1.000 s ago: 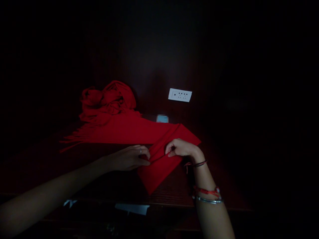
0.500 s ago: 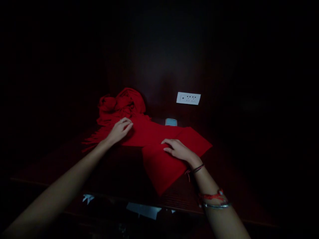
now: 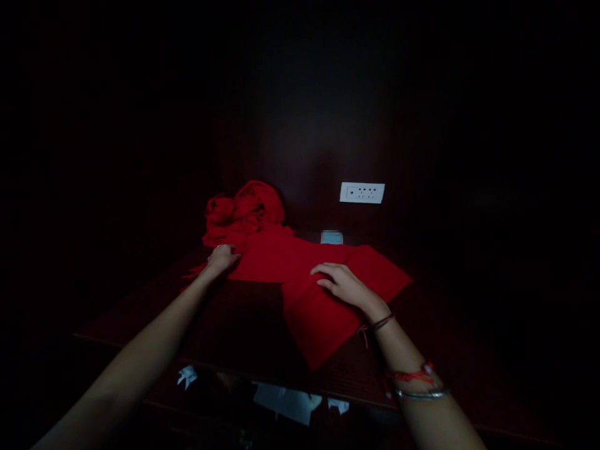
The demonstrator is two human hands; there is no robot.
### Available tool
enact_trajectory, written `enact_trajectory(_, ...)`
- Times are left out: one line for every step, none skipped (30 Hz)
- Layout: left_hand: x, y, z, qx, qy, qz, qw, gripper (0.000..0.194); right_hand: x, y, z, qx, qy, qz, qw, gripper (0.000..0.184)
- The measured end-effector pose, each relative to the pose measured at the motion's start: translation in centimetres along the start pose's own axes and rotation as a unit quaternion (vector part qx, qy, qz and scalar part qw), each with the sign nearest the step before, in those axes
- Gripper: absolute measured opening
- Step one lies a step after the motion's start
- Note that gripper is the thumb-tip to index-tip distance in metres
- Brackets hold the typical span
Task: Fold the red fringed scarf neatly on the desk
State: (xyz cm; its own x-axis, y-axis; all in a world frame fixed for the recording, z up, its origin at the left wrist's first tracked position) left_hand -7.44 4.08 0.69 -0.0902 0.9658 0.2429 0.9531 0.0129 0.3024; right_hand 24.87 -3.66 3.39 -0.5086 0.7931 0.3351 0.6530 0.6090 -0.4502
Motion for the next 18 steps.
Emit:
enact_trajectory(0.0,0.3,-0.1,0.004,0.021,0.014,1.0,0.034,0.0,0.0,0.0,0.0,0.003,-0.002,1.0,0.021)
enact_trajectory(0.0,0.6,-0.3,0.007,0.05,0.035,0.998,0.034,0.0,0.0,0.0,-0.001,0.005,-0.006,1.0,0.02)
enact_trajectory(-0.1,1.1,-0.5,0.005,0.082,0.064,0.995,0.034,0.0,0.1,0.1,-0.003,0.006,-0.009,1.0,0.02)
enact_trajectory(-0.3,1.7,-0.7,-0.002,0.116,0.1,0.988,0.033,0.0,0.1,0.1,-0.004,0.007,-0.011,1.0,0.02)
enact_trajectory(-0.7,2.4,-0.9,-0.014,0.147,0.144,0.978,0.031,0.0,0.1,0.1,-0.004,0.01,-0.012,1.0,0.019)
enact_trajectory(-1.1,3.3,-1.2,-0.03,0.172,0.193,0.965,0.029,0.0,0.2,0.1,-0.004,0.016,-0.01,1.0,0.018)
enact_trajectory(-1.6,4.2,-1.3,-0.049,0.186,0.246,0.95,0.028,0.0,0.2,0.0,-0.003,0.025,-0.007,1.0,0.017)
enact_trajectory(-2.2,5.3,-1.5,-0.066,0.191,0.302,0.932,0.028,0.0,0.3,0.0,-0.003,0.037,-0.002,0.999,0.016)
enact_trajectory(-2.9,6.4,-1.6,-0.082,0.19,0.358,0.911,0.028,0.1,0.3,-0.1,-0.004,0.049,0.003,0.999,0.015)
enact_trajectory(-3.7,7.6,-1.7,-0.095,0.183,0.41,0.889,0.027,0.1,0.2,-0.2,-0.005,0.062,0.007,0.998,0.013)
enact_trajectory(-4.5,8.7,-1.7,-0.107,0.171,0.455,0.867,0.027,0.1,0.2,-0.3,-0.006,0.074,0.011,0.997,0.011)
enact_trajectory(-5.2,9.7,-1.6,-0.116,0.154,0.494,0.848,0.027,0.1,0.2,-0.4,-0.007,0.084,0.014,0.996,0.009)
enact_trajectory(-5.8,10.5,-1.5,-0.122,0.132,0.526,0.831,0.028,0.1,0.2,-0.4,-0.006,0.094,0.017,0.995,0.008)
enact_trajectory(-6.2,11.1,-1.3,-0.126,0.11,0.548,0.82,0.03,0.1,0.1,-0.5,-0.005,0.1,0.02,0.995,0.007)
enact_trajectory(-6.5,11.5,-1.1,-0.129,0.093,0.555,0.816,0.035,0.1,0.1,-0.5,-0.004,0.105,0.023,0.994,0.006)
enact_trajectory(-6.5,11.6,-0.8,-0.129,0.084,0.545,0.824,0.044,0.1,0.1,-0.5,-0.004,0.106,0.025,0.994,0.006)
enact_trajectory(-6.4,11.4,-0.5,-0.128,0.082,0.511,0.846,0.057,0.1,0.2,-0.4,-0.004,0.105,0.027,0.994,0.006)
enact_trajectory(-6.1,10.9,-0.2,-0.127,0.083,0.457,0.876,0.072,0.1,0.2,-0.4,-0.005,0.101,0.027,0.994,0.006)
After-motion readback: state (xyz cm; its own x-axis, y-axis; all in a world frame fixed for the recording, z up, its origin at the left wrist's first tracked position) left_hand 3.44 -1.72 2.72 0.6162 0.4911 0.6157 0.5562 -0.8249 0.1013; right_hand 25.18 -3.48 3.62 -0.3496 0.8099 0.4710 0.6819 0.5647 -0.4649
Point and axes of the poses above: each hand's wrist, its own x-axis towards the middle knuckle, its own z-axis out of the palm, y = z × x, the point moved 2 cm from there along x, towards the middle knuckle, and after that the axes turned 15 degrees about z, right-handed, at the moved point
